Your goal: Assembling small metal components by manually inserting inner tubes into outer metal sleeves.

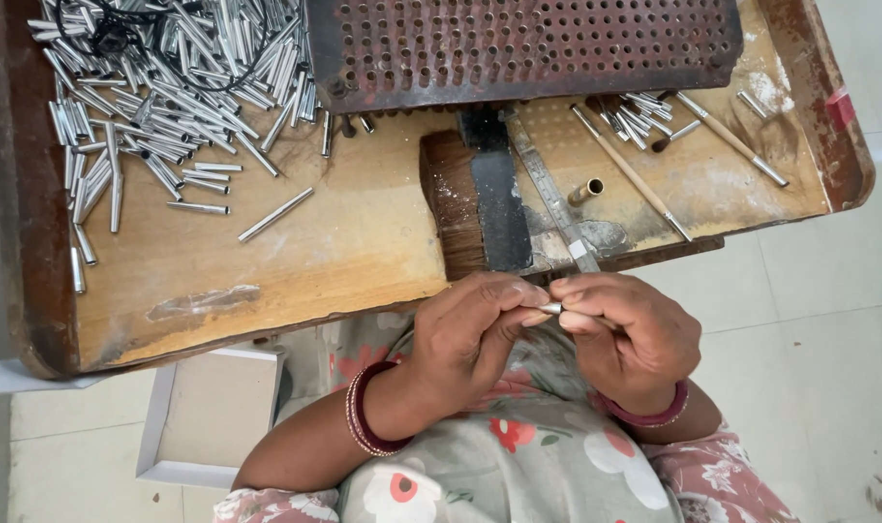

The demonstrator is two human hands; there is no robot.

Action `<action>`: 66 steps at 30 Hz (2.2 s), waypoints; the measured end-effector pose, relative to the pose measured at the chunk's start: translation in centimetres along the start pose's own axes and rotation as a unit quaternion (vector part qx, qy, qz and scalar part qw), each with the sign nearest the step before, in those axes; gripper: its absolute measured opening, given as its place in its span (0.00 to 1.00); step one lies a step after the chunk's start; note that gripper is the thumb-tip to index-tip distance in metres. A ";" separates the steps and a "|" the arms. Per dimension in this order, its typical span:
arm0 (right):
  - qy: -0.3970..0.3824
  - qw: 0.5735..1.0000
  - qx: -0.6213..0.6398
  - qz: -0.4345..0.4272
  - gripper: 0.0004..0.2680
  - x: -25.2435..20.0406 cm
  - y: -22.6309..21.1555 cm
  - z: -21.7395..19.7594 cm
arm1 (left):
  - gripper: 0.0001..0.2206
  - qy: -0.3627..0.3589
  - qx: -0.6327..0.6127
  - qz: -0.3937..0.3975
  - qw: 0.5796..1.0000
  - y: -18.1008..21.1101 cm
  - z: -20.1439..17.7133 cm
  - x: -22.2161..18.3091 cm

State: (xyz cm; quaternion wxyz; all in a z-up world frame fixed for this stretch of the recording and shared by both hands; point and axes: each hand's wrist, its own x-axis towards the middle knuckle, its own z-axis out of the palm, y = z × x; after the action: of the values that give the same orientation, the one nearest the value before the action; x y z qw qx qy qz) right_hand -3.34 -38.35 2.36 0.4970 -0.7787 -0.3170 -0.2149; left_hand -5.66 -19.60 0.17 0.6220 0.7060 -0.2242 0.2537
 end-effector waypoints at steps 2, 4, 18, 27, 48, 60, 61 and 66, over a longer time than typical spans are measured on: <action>-0.011 0.999 -0.027 -0.015 0.06 0.9 -0.6 -0.4 | 0.09 -0.005 0.009 0.005 1.000 0.0 -0.2 0.2; -0.026 0.998 -0.052 -0.026 0.06 1.4 -0.9 -0.8 | 0.10 -0.010 0.018 0.004 1.000 0.0 -0.4 0.3; 0.024 0.995 0.073 0.061 0.14 -2.5 4.1 -0.7 | 0.10 0.014 0.017 0.003 1.000 -0.1 -0.6 0.6; 0.020 0.977 -0.069 -0.201 0.28 -0.7 3.0 2.1 | 0.04 0.005 -0.103 -0.120 0.987 1.2 -0.7 0.4; 0.040 0.862 -0.498 -0.084 0.06 6.2 4.9 -2.1 | 0.05 0.137 -0.313 -0.239 0.909 -2.8 -0.6 -0.6; 0.044 0.981 -0.178 -0.057 0.05 -2.4 3.1 -0.9 | 0.09 0.183 -0.354 -0.260 0.879 -2.8 -1.9 0.3; 0.044 0.981 -0.177 -0.058 0.05 -2.5 2.9 -0.8 | 0.09 0.183 -0.354 -0.259 0.880 -2.7 -1.8 0.2; 0.041 0.980 -0.186 -0.056 0.05 -2.4 2.5 -0.5 | 0.06 0.173 -0.334 -0.239 0.895 -3.2 -0.8 -0.7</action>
State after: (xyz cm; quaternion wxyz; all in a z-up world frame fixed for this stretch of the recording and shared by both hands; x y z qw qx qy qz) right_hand -3.31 -40.27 -0.62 0.3432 -0.8293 -0.2939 -0.3288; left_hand -4.28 -18.38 -2.62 0.8921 0.4339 -0.0090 0.1255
